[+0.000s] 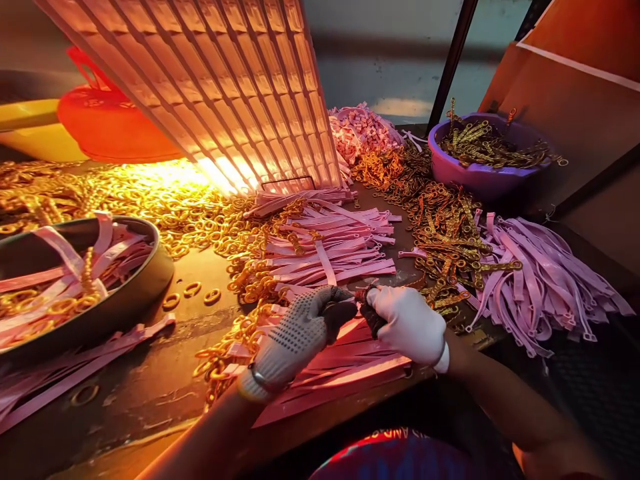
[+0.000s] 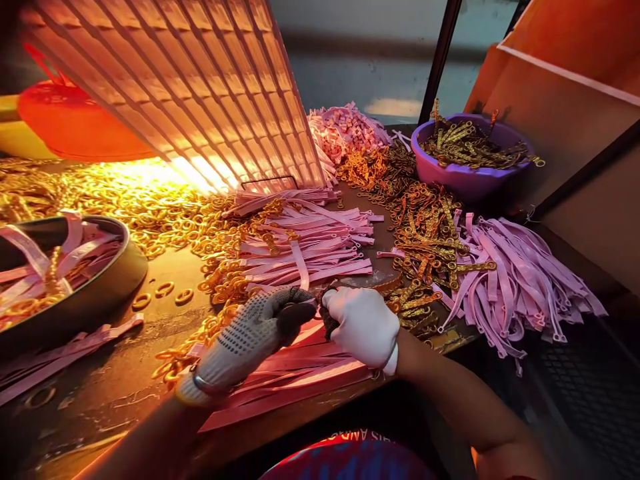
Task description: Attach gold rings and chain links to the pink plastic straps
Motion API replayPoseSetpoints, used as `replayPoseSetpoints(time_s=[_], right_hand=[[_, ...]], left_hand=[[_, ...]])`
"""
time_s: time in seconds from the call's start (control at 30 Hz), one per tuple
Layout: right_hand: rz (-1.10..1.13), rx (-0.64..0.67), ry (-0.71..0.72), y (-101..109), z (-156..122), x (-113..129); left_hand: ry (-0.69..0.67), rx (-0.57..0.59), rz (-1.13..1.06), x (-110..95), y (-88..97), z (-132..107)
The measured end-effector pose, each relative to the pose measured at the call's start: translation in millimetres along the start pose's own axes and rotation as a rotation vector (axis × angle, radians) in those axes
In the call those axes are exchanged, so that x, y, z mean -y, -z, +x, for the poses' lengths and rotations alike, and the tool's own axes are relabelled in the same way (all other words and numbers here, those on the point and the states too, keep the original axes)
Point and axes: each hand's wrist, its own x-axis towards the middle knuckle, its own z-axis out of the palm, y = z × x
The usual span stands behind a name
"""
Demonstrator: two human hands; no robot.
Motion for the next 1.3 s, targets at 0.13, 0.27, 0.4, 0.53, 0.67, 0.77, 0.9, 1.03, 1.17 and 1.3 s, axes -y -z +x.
replayPoseSetpoints(time_s=[0.13, 0.27, 0.4, 0.53, 0.67, 0.77, 0.9, 1.03, 1.17, 1.3], right_hand=[[-0.068, -0.031, 0.014, -3.8, 1.6, -0.2], [-0.106, -0.133, 0.066, -16.5, 3.5, -8.8], [-0.093, -0.184, 0.108, -18.8, -0.9, -18.8], [-0.184, -0.034, 0.137, -4.1, -6.1, -21.1], [-0.342, 0.1, 0.102, 4.6, -5.0, -13.5], [-0.447, 0.151, 0.135, 4.3, -3.5, -6.0], [-0.56, 0.191, 0.213, 2.9, -3.5, -3.4], [-0.651, 0.173, 0.305, 0.9, -4.5, -7.8], [-0.696, 0.179, 0.398, 0.2, -5.6, -7.8], [-0.623, 0.298, 0.402, 4.9, -2.9, -6.9]], left_hand=[[-0.142, 0.005, 0.178, 9.1, 0.6, 6.4], [-0.269, 0.066, 0.204, 19.9, -3.8, 14.4], [-0.078, 0.162, 0.039, 22.5, -6.7, 12.2], [-0.114, 0.134, -0.027, 23.2, -8.9, 7.9], [-0.155, 0.149, 0.014, 24.3, -12.1, 6.8], [-0.157, 0.164, 0.002, 24.6, -13.8, 5.3], [-0.153, 0.163, 0.004, 26.9, -15.4, 3.7], [-0.202, 0.132, 0.084, 29.6, -16.4, 4.7], [-0.255, 0.106, 0.195, 29.6, -17.6, 8.9], [-0.291, 0.164, 0.317, 27.7, -15.0, 15.7]])
